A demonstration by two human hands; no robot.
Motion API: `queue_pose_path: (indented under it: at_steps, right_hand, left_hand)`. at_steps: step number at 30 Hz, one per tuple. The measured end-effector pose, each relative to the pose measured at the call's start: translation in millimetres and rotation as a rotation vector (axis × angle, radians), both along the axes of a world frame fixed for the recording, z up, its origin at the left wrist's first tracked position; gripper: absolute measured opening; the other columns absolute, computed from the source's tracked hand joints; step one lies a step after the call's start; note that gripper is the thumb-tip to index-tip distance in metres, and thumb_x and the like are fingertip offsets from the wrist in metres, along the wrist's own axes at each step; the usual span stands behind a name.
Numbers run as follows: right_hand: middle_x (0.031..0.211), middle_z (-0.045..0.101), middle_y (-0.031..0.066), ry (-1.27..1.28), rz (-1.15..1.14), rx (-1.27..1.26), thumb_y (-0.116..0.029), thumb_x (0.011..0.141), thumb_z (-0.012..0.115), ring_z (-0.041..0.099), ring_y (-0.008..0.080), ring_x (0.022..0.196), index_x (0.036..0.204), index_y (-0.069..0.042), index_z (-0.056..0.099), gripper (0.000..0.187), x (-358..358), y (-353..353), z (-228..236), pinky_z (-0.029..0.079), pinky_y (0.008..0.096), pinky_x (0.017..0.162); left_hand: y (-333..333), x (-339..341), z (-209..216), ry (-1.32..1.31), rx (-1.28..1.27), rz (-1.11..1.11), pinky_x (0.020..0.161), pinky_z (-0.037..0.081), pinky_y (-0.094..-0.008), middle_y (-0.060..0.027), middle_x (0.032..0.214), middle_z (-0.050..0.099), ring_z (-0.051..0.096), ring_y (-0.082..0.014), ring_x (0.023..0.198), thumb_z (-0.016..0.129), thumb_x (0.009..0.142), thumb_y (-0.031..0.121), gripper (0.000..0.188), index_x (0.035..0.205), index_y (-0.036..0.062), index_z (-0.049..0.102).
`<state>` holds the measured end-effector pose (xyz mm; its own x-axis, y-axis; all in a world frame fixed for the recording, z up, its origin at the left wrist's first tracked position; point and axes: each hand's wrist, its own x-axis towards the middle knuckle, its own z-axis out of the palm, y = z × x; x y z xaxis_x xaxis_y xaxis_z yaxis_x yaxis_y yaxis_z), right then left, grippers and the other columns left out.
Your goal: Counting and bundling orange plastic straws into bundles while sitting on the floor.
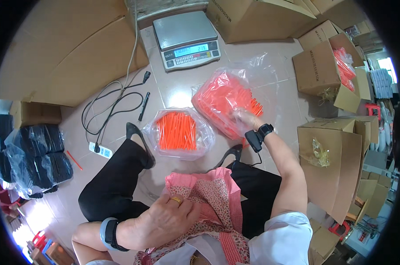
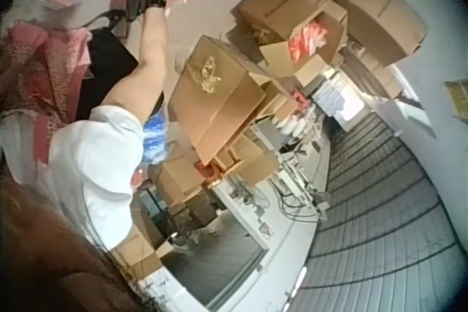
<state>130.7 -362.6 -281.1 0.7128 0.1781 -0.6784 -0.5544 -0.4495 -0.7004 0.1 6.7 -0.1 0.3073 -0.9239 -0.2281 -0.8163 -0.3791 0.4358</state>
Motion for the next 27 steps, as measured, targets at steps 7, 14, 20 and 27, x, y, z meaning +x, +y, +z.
queue_pose_path:
  at_steps: [7, 14, 20, 27]
  right_hand:
    - [0.107, 0.065, 0.0162, -0.313, 0.352, -0.355, -0.035, 0.090, 0.052, 0.063, 0.0302, 0.097, 0.103, -0.002, 0.064, 0.038, 10, 27, 12, 0.048, 0.0405, 0.081]
    - [0.112, 0.062, 0.0200, -0.631, 0.633, -0.857, -0.022, 0.092, 0.049, 0.062, 0.0368, 0.099, 0.112, -0.003, 0.059, 0.029, 33, 44, -3, 0.050, 0.0438, 0.086]
    - [0.102, 0.064, 0.0186, -0.872, 0.788, -0.790, -0.017, 0.089, 0.049, 0.064, 0.0297, 0.095, 0.097, -0.004, 0.064, 0.021, 30, 35, -8, 0.053, 0.0437, 0.075]
    - [0.084, 0.068, 0.0180, -0.599, 0.817, -0.843, -0.017, 0.077, 0.059, 0.067, 0.0342, 0.083, 0.090, -0.008, 0.067, 0.017, 7, 17, 48, 0.053, 0.0436, 0.074]
  left_hand:
    - [-2, 0, 2, -0.008, 0.031, -0.018, 0.066, 0.046, -0.0275, -0.0037, 0.081, 0.053, 0.058, -0.0171, 0.076, 0.056, 0.077, 0.018, 0.038, 0.112, 0.0030, 0.055]
    - [-1, 0, -3, -0.067, 0.021, -0.008, 0.062, 0.044, -0.0247, -0.0027, 0.080, 0.054, 0.058, -0.0156, 0.074, 0.056, 0.077, 0.019, 0.036, 0.109, 0.0042, 0.058]
    - [-1, -2, -2, -0.064, 0.005, 0.020, 0.063, 0.043, -0.0242, -0.0027, 0.078, 0.054, 0.059, -0.0161, 0.076, 0.057, 0.075, 0.019, 0.039, 0.111, 0.0039, 0.058]
    - [1, -1, 5, -0.077, 0.033, -0.036, 0.063, 0.044, -0.0258, -0.0031, 0.080, 0.055, 0.059, -0.0168, 0.075, 0.058, 0.075, 0.019, 0.041, 0.113, 0.0041, 0.058]
